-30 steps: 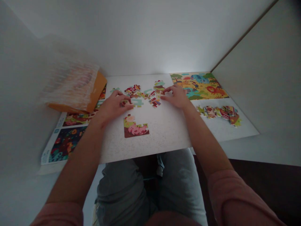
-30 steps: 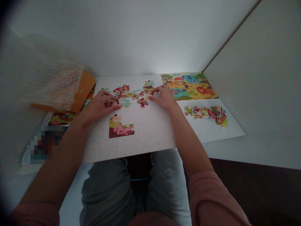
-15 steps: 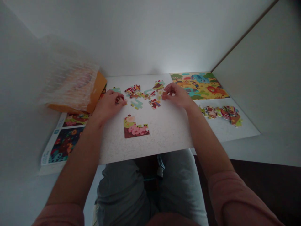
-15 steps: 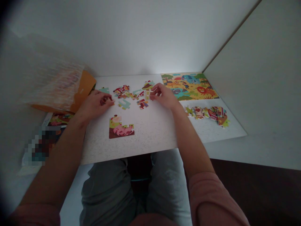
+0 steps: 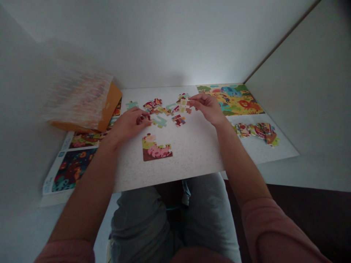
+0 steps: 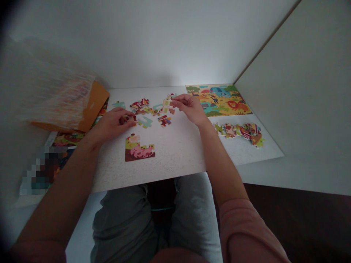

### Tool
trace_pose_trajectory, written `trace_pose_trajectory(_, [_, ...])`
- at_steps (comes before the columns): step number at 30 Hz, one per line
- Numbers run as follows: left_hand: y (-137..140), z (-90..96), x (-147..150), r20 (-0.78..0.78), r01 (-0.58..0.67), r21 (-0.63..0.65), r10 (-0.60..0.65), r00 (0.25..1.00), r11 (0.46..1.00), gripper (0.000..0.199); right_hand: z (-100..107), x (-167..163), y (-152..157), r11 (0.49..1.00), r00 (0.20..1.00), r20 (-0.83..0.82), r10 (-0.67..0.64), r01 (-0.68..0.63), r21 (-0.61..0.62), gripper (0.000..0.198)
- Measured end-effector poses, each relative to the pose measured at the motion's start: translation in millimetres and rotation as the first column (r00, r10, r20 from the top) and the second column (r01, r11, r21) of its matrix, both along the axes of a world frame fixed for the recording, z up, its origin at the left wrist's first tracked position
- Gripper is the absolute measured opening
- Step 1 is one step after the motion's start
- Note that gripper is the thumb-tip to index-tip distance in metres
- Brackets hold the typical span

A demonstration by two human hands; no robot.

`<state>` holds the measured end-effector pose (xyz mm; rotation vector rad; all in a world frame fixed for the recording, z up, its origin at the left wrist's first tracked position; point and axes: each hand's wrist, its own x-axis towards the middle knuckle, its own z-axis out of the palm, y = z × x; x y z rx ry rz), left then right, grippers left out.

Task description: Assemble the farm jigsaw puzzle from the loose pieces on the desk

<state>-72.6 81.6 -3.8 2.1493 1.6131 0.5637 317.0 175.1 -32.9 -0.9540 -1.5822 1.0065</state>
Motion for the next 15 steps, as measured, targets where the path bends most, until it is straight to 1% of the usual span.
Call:
trace_pose_trajectory(3, [1,0.3,0,0.019,0.055,-0.02,-0.055,0.998,0.998,0.049,-3,3,3,1.0,0.999,0.016,-0.03,0.03,-0.003,0.042])
trace_pose_trajectory(5, [1,0.2,1,0.029,0.071,-0.017,-0.07,0.997,0.997,0.05,-5,5,4,0.999,0.998,0.034,-0.049,0.05,-0.003,0.039])
trace_pose_trajectory(8, [1,-0.2,2,0.031,0.051,0.008,-0.051,0.998,0.999,0.048,-6,8,6,0.997,0.994,0.079,-0.071,0.073,-0.013,0.038])
trace_pose_trajectory(10, [-1,0.0,3,0.019,0.024,0.023,-0.025,1.0,0.999,0.042,-5,9,4,0.996,0.991,0.112,-0.078,0.082,-0.028,0.036])
trace_pose_trajectory(13, [-4,1.7,5,0.01,-0.004,0.037,0.004,1.0,0.999,0.037,0,8,-1,0.997,0.988,0.146,-0.045,0.053,-0.057,0.034])
trace_pose_trajectory(15, [-6,2.9,6,0.014,-0.006,0.035,0.006,1.0,0.999,0.038,3,7,-5,0.998,0.99,0.141,0.015,-0.006,-0.067,0.037])
